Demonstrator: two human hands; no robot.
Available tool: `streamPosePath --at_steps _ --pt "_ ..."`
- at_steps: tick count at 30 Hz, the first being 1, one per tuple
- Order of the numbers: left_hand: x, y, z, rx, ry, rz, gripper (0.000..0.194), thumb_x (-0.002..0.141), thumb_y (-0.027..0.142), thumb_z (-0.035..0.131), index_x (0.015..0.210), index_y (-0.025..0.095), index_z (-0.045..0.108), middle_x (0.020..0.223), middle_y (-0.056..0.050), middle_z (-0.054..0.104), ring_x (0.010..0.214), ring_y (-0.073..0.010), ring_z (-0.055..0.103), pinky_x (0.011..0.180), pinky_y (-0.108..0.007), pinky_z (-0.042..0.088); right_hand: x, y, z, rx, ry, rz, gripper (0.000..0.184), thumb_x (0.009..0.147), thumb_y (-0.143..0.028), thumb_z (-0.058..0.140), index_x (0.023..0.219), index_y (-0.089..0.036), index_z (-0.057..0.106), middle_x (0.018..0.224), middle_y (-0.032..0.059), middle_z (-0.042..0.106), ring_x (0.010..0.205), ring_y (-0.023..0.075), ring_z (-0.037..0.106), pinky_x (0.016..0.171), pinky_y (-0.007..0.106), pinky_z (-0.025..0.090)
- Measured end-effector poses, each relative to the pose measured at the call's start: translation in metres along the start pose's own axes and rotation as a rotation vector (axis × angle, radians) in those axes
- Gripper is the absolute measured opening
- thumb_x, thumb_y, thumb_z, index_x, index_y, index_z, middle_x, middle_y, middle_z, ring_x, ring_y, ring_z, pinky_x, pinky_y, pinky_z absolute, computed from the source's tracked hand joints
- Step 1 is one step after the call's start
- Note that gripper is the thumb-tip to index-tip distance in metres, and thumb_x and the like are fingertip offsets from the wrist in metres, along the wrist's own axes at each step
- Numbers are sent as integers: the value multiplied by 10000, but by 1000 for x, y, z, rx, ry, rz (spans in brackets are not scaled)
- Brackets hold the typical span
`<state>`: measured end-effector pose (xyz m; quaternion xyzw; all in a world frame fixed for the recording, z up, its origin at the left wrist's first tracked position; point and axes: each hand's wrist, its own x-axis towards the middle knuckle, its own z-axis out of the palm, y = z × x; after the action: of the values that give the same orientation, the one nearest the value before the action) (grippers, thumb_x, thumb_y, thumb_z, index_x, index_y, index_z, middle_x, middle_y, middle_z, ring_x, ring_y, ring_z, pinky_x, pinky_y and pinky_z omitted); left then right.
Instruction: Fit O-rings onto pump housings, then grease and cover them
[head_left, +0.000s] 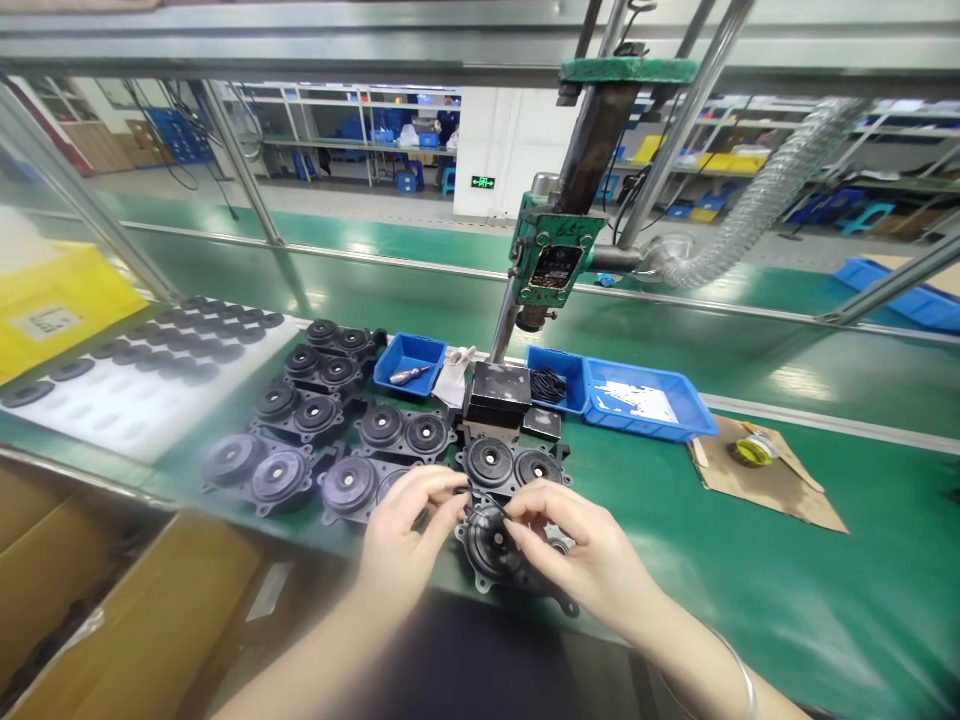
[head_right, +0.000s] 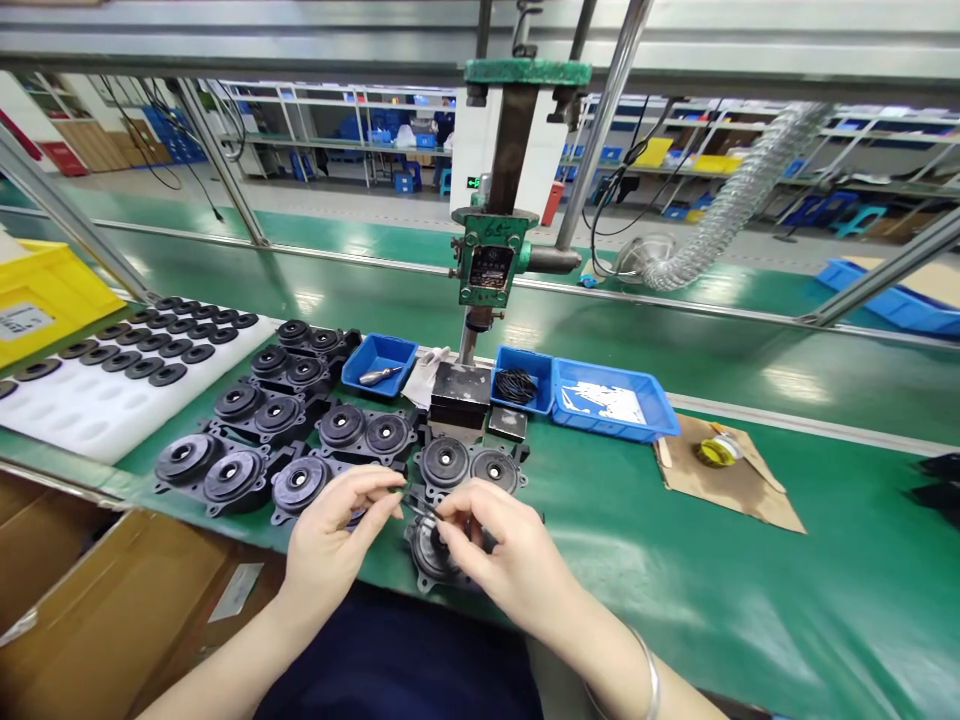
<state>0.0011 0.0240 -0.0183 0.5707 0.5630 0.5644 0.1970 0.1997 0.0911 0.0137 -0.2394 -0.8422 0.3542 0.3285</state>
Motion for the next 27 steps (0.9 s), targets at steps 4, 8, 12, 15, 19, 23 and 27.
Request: streamPosePath --at_steps 4,8,12,15,19,23,27 --pt "-2 5 -1 -24 10 7 72 890 230 622 896 206 690 896 -34 602 729 -122 603 676 -250 510 0 -3 2 -5 23 -8 80 985 -179 532 934 -194 591 851 43 603 749 166 575 670 266 470" --pt "-4 13 2 -210 -149 -161 104 883 248 630 886 210 727 858 -32 613 736 -127 600 649 -238 494 -1 -1 9 11 15 -37 66 986 -167 534 965 -199 588 860 37 600 740 160 563 666 263 456" --pt "-5 15 6 -412 -176 -349 98 859 270 659 869 184 705 896 -32 590 689 -103 568 605 -218 477 -2 2 18 17 -24 -17 73 985 -154 531 982 -211 577 878 22 591 752 153 556 673 259 440" --pt "-4 16 7 -465 -179 -396 107 851 260 666 800 166 661 812 -7 554 667 -91 541 596 -201 452 -2 2 21 14 -49 15 84 986 -159 524 982 -215 587 877 16 587 769 156 558 686 264 437" --pt "-4 18 6 -539 -157 -419 125 842 263 672 793 156 630 888 -16 565 665 -82 552 620 -208 471 1 0 17 14 -66 28 66 986 -174 534 980 -214 586 889 17 585 767 156 556 669 262 434" --pt "-2 21 3 -601 -166 -511 146 849 285 665 841 149 613 894 -37 643 638 -91 601 645 -228 501 6 -4 7 -21 6 11 68 989 -173 536 991 -213 590 895 16 579 764 151 550 686 264 438" --pt "-2 21 0 -585 -193 -550 160 854 291 658 837 144 598 769 -24 668 599 -94 608 617 -212 485 11 -4 4 -24 61 14 179 988 -169 533 1150 -227 582 1085 54 556 863 157 575 709 254 472"
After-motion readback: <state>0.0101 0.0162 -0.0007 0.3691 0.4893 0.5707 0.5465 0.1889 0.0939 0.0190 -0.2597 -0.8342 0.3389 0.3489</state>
